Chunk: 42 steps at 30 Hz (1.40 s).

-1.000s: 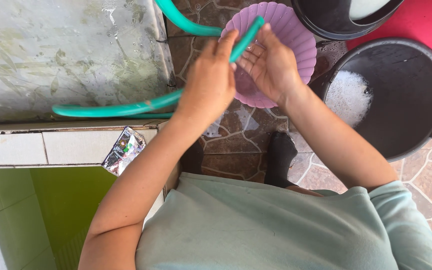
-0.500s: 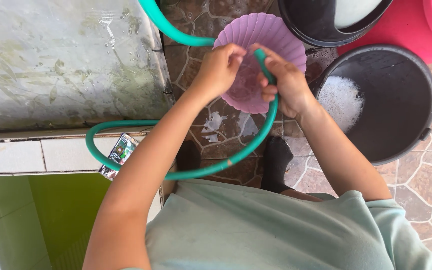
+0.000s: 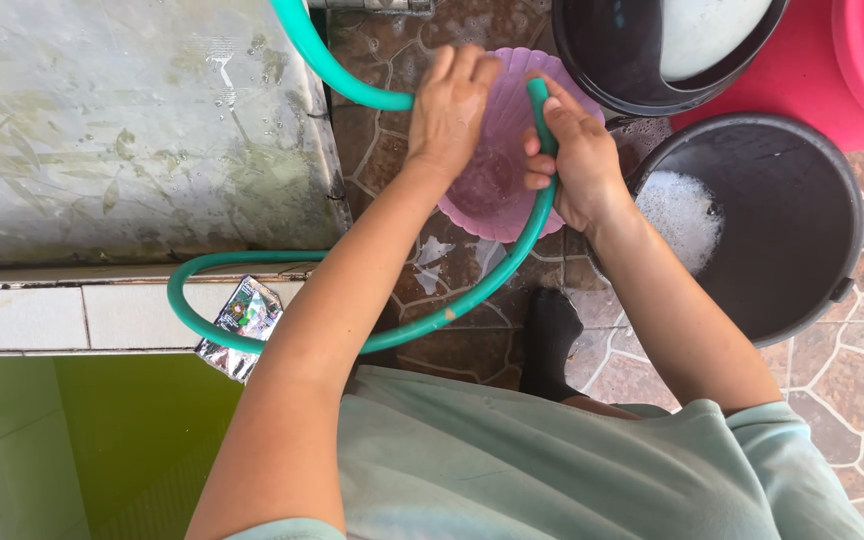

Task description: The person is washing a pink plastic basket using a scrub brush and a water hose.

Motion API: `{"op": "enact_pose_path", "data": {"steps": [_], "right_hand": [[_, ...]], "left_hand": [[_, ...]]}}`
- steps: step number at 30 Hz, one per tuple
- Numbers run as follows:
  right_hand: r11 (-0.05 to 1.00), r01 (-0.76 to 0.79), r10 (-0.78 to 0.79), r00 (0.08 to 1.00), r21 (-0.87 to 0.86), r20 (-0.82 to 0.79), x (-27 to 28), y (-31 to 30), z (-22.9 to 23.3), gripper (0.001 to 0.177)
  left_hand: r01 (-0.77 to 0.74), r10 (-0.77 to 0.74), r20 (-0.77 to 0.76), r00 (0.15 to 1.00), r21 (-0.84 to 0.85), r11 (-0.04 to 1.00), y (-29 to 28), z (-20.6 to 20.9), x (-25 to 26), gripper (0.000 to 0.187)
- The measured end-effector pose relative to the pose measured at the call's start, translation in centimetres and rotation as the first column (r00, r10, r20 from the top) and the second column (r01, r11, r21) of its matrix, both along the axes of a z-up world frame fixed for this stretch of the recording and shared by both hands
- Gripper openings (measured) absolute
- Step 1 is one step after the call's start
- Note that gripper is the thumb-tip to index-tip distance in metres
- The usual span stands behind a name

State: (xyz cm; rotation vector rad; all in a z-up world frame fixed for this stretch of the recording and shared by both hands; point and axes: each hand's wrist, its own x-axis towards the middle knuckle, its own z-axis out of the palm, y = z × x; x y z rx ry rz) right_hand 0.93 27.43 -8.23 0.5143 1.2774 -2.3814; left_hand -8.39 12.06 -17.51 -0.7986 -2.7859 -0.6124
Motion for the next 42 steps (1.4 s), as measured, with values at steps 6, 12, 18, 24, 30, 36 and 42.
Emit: {"op": "enact_pose_path", "data": {"steps": [6, 12, 18, 24, 30, 36, 42], "right_hand": [[0.998, -0.056, 0.055, 0.998, 0.035, 0.023, 1.1, -1.5, 0.1, 0.047], [0.988, -0.156, 0.152, 0.977, 0.014, 0.147, 2.6, -1.6, -1.8, 0.046], [1.000, -0.015, 0.009, 0.976, 0.024, 0.216, 4.1, -1.3, -4.7, 0.045], [0.985, -0.171, 0.169, 0.961, -0.011, 0.221, 4.5, -3.2, -1.7, 0.046], [0.993, -0.120, 0.120, 0.993, -0.001, 0.006, 3.1, -3.2, 0.6, 0.046], [0.995, -0.094, 0.091, 0.992, 0.024, 0.083, 4.5, -4.6, -0.3, 0.047], [0.931, -0.365, 0.364, 0.918, -0.028, 0.158, 5.0, -6.6, 0.9, 0.048]], "left_hand": [[-0.042, 0.065, -0.399, 0.915, 0.065, 0.997, -0.9, 0.0, -0.5, 0.061], [-0.019, 0.033, 0.067, 0.997, -0.200, 0.980, -4.6, 1.0, 2.4, 0.058], [-0.019, 0.026, 0.147, 0.989, -0.048, 0.999, -7.5, 6.0, 5.4, 0.076], [-0.069, 0.080, 0.308, 0.948, -0.048, 0.996, -8.9, 5.7, 5.1, 0.061], [0.027, -0.047, 0.154, 0.987, 0.130, 0.991, -10.7, 4.4, 6.5, 0.064], [0.027, -0.058, 0.152, 0.987, 0.197, 0.980, -10.6, 4.2, 7.2, 0.064], [0.043, -0.063, 0.072, 0.995, 0.251, 0.967, -10.7, 4.1, 8.1, 0.066]]}}
